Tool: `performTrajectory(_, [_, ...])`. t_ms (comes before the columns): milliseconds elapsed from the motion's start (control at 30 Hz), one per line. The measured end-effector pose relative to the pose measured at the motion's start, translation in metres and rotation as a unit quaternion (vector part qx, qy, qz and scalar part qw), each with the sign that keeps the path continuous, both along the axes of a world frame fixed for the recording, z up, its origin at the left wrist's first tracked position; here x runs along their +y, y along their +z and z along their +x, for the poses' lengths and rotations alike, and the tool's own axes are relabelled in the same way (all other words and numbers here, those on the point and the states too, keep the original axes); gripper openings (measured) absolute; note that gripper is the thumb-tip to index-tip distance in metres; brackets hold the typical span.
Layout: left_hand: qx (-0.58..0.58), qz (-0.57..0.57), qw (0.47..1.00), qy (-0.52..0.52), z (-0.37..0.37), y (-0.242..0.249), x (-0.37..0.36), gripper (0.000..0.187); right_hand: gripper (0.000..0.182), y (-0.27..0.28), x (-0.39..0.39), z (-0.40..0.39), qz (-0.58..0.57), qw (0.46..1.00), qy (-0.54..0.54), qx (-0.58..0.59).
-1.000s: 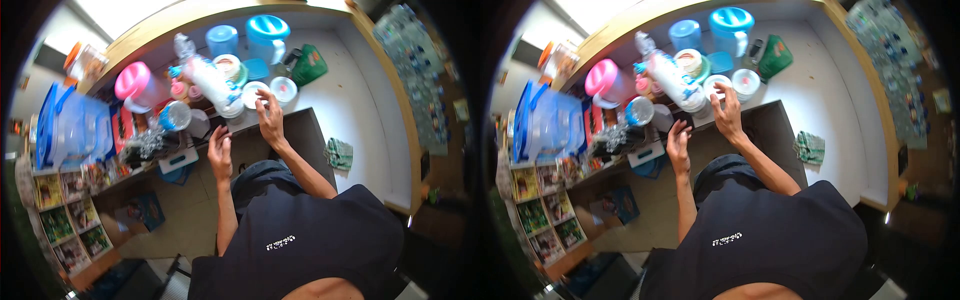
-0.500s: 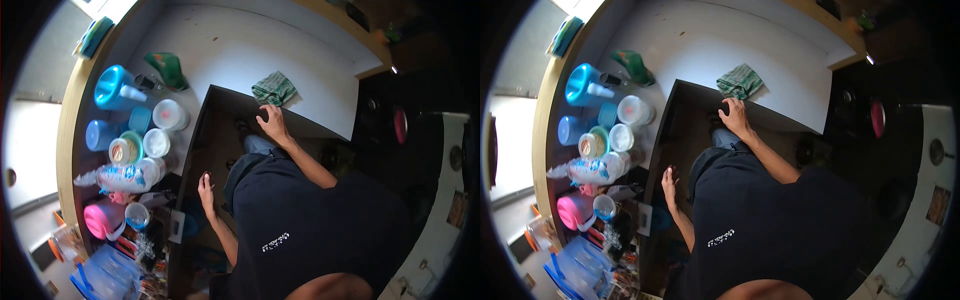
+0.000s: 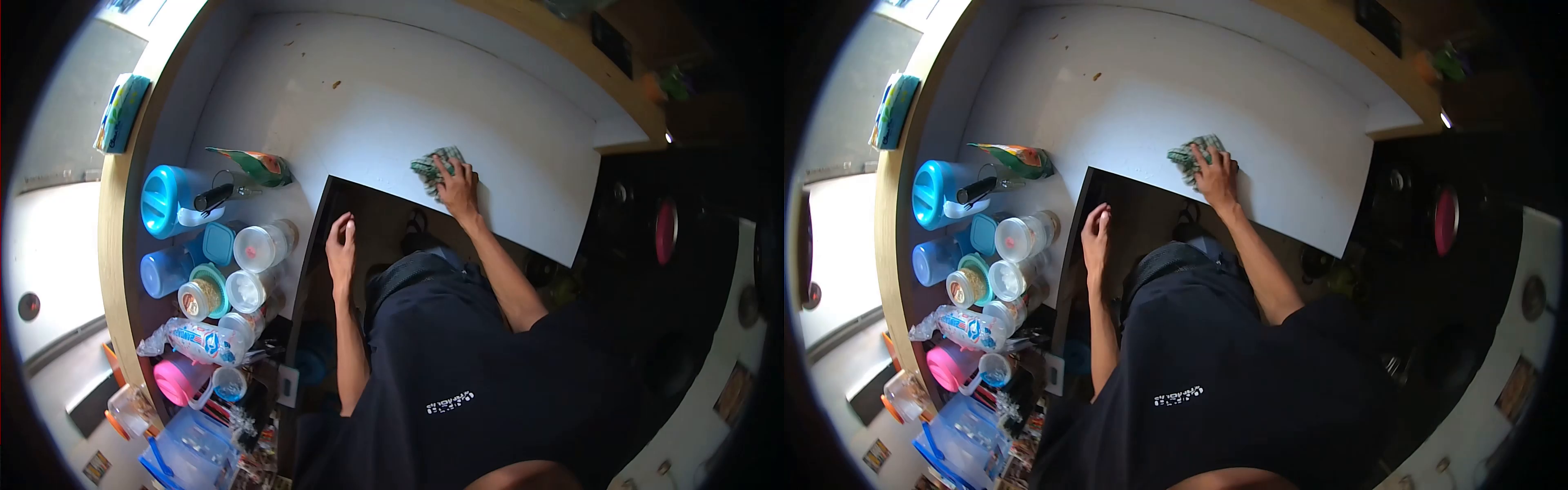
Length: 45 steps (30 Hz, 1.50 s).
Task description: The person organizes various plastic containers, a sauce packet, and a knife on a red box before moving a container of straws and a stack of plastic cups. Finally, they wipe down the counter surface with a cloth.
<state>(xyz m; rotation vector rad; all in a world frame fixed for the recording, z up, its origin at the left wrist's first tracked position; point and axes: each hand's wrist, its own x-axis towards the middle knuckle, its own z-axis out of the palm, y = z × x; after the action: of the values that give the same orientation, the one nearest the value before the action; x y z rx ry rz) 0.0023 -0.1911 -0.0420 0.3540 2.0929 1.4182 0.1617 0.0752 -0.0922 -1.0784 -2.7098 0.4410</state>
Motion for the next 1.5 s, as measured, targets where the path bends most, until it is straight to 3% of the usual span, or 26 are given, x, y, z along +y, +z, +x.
performTrajectory(33, [0.039,-0.012,0.999,0.013,-0.006,0.001,0.015,0.034,0.062,-0.002,0.011,0.0,-0.02,1.0,-0.002,0.012])
performTrajectory(100, [0.123,-0.036,0.991,0.028,-0.029,0.002,0.049,0.031,0.03,-0.022,0.039,-0.003,0.002,0.976,-0.026,0.218])
performTrajectory(167, [0.284,-0.056,0.957,0.037,-0.06,-0.016,0.075,0.031,0.025,-0.003,0.058,-0.001,-0.156,0.936,-0.161,0.271])
performTrajectory(233, [0.375,-0.061,0.925,0.02,-0.087,-0.036,0.089,0.032,0.028,0.03,0.066,0.008,-0.113,0.947,-0.163,0.252])
performTrajectory(367, [0.433,-0.051,0.899,-0.043,-0.131,-0.07,0.098,0.038,0.047,0.055,0.039,0.022,0.033,0.978,-0.027,0.203])
performTrajectory(433, [0.461,-0.068,0.882,-0.065,-0.135,-0.074,0.099,0.04,0.066,0.047,0.016,0.012,0.043,0.984,0.102,0.14])
performTrajectory(500, [0.42,-0.061,0.904,-0.045,-0.136,-0.076,0.1,0.047,0.076,0.023,-0.003,-0.019,0.015,0.97,0.224,0.09])
performTrajectory(567, [0.381,-0.047,0.923,-0.006,-0.144,-0.083,0.1,0.051,0.086,0.008,-0.012,-0.063,-0.062,0.956,0.283,-0.039])
performTrajectory(600, [0.389,-0.05,0.92,-0.006,-0.149,-0.085,0.101,0.054,0.088,0.008,-0.012,-0.081,-0.084,0.949,0.302,-0.046])
performTrajectory(733, [0.406,-0.083,0.91,-0.035,-0.158,-0.082,0.094,0.067,0.089,-0.005,0.019,-0.157,-0.042,0.948,0.312,-0.033])
performTrajectory(833, [0.403,-0.113,0.907,-0.046,-0.163,-0.081,0.092,0.071,0.075,-0.012,0.058,-0.22,0.02,0.966,0.251,-0.058])
performTrajectory(900, [0.392,-0.141,0.908,-0.048,-0.162,-0.085,0.094,0.072,0.063,-0.014,0.072,-0.256,0.071,0.983,0.169,-0.01])
performTrajectory(967, [0.371,-0.157,0.914,-0.044,-0.161,-0.076,0.096,0.072,0.056,-0.026,0.081,-0.288,0.046,0.993,0.072,0.085])
performTrajectory(1067, [0.368,-0.15,0.917,-0.033,-0.166,-0.078,0.098,0.072,0.053,-0.033,0.061,-0.32,0.022,0.966,0.054,0.25])
performTrajectory(1200, [0.385,-0.178,0.905,-0.031,-0.167,-0.081,0.096,0.064,0.064,0.018,-0.014,-0.366,-0.001,0.931,0.264,0.253])
performTrajectory(1333, [0.337,-0.189,0.922,-0.031,-0.162,-0.097,0.094,0.065,0.073,0.001,-0.057,-0.433,-0.031,0.889,0.415,0.19])
performTrajectory(1433, [0.348,-0.182,0.92,-0.02,-0.164,-0.089,0.095,0.068,0.07,-0.017,-0.07,-0.482,-0.088,0.823,0.54,0.154])
performTrajectory(1500, [0.345,-0.177,0.921,-0.03,-0.168,-0.079,0.096,0.068,0.062,-0.023,-0.077,-0.503,-0.058,0.782,0.612,0.101])
